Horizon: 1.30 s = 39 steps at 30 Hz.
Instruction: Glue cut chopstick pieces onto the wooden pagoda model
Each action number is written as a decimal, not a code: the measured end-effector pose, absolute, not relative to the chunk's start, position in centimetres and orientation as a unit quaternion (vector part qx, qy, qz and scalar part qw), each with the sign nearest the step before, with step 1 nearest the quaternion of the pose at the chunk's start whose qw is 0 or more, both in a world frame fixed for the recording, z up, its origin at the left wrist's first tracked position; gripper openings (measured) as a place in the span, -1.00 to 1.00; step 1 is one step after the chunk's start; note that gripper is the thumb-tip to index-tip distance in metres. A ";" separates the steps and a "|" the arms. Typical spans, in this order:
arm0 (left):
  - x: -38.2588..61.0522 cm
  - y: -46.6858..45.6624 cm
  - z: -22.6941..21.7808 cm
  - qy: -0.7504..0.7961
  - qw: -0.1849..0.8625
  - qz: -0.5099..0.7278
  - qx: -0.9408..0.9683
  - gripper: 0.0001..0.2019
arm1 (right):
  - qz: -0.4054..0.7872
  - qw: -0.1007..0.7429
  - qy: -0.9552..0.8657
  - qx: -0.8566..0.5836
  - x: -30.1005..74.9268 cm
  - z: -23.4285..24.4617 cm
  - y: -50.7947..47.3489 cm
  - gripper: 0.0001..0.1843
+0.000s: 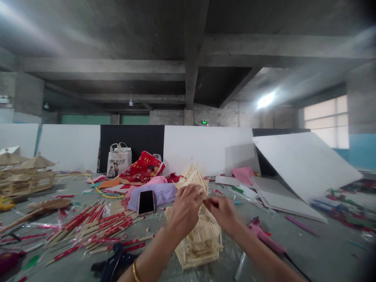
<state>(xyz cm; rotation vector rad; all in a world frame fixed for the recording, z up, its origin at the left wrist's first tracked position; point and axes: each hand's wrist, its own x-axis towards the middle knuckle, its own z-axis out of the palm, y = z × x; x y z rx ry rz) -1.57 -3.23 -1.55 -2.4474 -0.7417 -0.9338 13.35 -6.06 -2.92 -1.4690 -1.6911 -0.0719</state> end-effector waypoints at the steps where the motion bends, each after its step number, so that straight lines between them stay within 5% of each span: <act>1: -1.6 -3.2 -1.6 -0.266 0.208 -0.337 -0.879 -0.66 | -0.005 0.438 -0.673 -0.596 13.3 -3.0 -5.7 -0.64; 39: -1.9 -2.2 -0.7 -0.258 0.259 -0.325 -0.872 -0.62 | 0.324 0.518 -0.604 -0.512 12.6 -2.2 -4.8 -0.74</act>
